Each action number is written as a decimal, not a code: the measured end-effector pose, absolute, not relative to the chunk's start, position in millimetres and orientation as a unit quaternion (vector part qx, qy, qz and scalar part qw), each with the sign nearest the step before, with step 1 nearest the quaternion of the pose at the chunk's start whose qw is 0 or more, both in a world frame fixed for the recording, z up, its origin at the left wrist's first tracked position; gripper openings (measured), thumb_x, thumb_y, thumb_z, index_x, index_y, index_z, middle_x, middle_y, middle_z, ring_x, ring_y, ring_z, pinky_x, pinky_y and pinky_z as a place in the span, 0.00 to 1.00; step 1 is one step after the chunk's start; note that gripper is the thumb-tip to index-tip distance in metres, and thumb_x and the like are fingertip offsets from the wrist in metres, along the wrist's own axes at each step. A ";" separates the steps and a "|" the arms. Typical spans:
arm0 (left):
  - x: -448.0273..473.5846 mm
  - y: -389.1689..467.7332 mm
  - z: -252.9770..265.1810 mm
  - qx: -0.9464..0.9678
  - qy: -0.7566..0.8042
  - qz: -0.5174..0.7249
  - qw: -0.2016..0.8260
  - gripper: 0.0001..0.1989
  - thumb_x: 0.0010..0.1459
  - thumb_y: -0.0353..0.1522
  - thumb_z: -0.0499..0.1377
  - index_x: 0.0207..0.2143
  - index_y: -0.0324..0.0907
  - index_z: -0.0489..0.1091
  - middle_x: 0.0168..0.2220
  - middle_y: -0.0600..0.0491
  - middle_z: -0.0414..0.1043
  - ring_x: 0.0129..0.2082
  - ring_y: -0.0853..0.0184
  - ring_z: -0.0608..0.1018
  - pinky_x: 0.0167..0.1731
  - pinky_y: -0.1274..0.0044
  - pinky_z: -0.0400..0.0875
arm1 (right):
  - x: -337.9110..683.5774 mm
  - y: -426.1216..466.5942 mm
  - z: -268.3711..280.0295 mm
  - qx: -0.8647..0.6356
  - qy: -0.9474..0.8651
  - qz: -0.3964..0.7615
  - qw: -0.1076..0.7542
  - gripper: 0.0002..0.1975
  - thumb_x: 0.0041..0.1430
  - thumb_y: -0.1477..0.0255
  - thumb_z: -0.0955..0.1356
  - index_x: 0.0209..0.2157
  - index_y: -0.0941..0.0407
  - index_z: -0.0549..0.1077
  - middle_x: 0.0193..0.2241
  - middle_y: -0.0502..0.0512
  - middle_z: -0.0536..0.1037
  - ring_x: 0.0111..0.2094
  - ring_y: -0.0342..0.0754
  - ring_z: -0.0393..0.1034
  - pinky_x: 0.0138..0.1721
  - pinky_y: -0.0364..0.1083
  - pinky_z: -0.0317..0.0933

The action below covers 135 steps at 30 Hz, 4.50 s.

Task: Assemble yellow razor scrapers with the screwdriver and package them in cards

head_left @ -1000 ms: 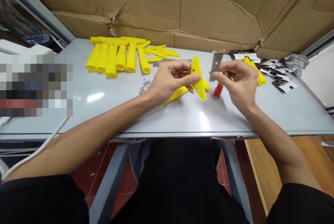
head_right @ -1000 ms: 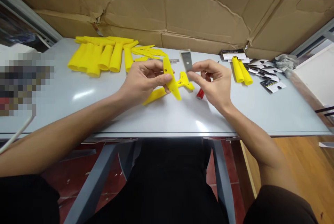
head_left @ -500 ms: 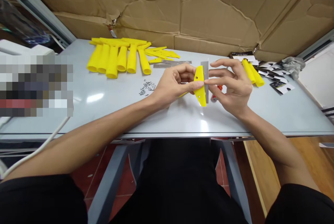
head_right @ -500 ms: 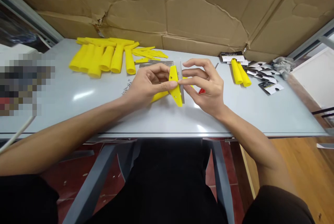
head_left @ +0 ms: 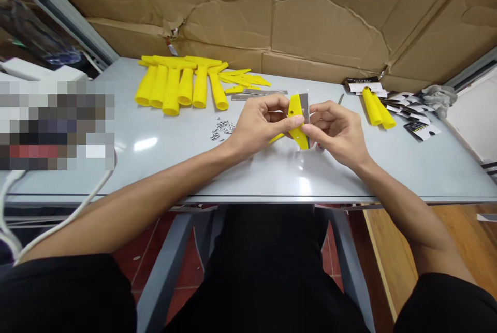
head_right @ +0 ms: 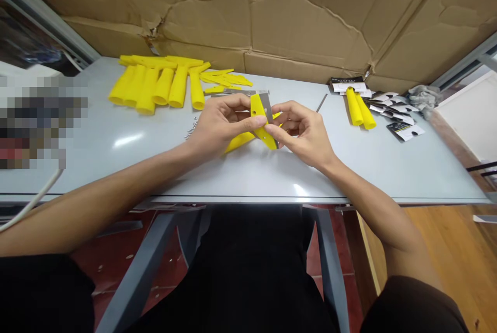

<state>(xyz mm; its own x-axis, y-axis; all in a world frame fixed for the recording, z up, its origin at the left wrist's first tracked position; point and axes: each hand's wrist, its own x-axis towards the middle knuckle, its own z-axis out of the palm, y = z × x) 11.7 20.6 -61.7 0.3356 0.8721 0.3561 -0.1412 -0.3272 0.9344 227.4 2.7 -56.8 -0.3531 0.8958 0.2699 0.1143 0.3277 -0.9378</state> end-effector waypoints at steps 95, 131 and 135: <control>9.1 1.6 -45.1 0.639 0.287 0.567 0.434 0.25 0.63 0.54 0.74 0.43 0.42 0.83 0.41 0.48 0.88 0.40 0.59 0.90 0.37 0.71 0.91 | 237.5 -1.9 -51.4 -0.321 -0.732 0.288 0.527 0.18 0.68 0.64 0.73 0.56 0.52 0.85 0.39 0.52 0.79 0.30 0.30 0.75 0.25 0.31 0.69; -21.8 35.7 -32.7 0.674 0.242 0.645 0.268 0.23 0.66 0.58 0.71 0.47 0.50 0.81 0.38 0.62 0.86 0.33 0.72 0.84 0.37 0.71 0.89 | 239.7 22.9 -64.6 -0.403 -0.685 0.326 0.512 0.34 0.71 0.43 0.66 0.51 0.63 0.76 0.36 0.54 0.79 0.29 0.32 0.75 0.28 0.33 0.68; -52.6 59.4 -26.6 0.703 0.303 0.635 0.106 0.32 0.69 0.64 0.61 0.54 0.47 0.75 0.43 0.72 0.83 0.41 0.83 0.82 0.51 0.77 0.87 | 221.5 34.9 -71.8 -0.397 -0.821 0.223 0.343 0.24 0.73 0.58 0.66 0.46 0.64 0.83 0.41 0.56 0.81 0.36 0.29 0.72 0.39 0.33 0.64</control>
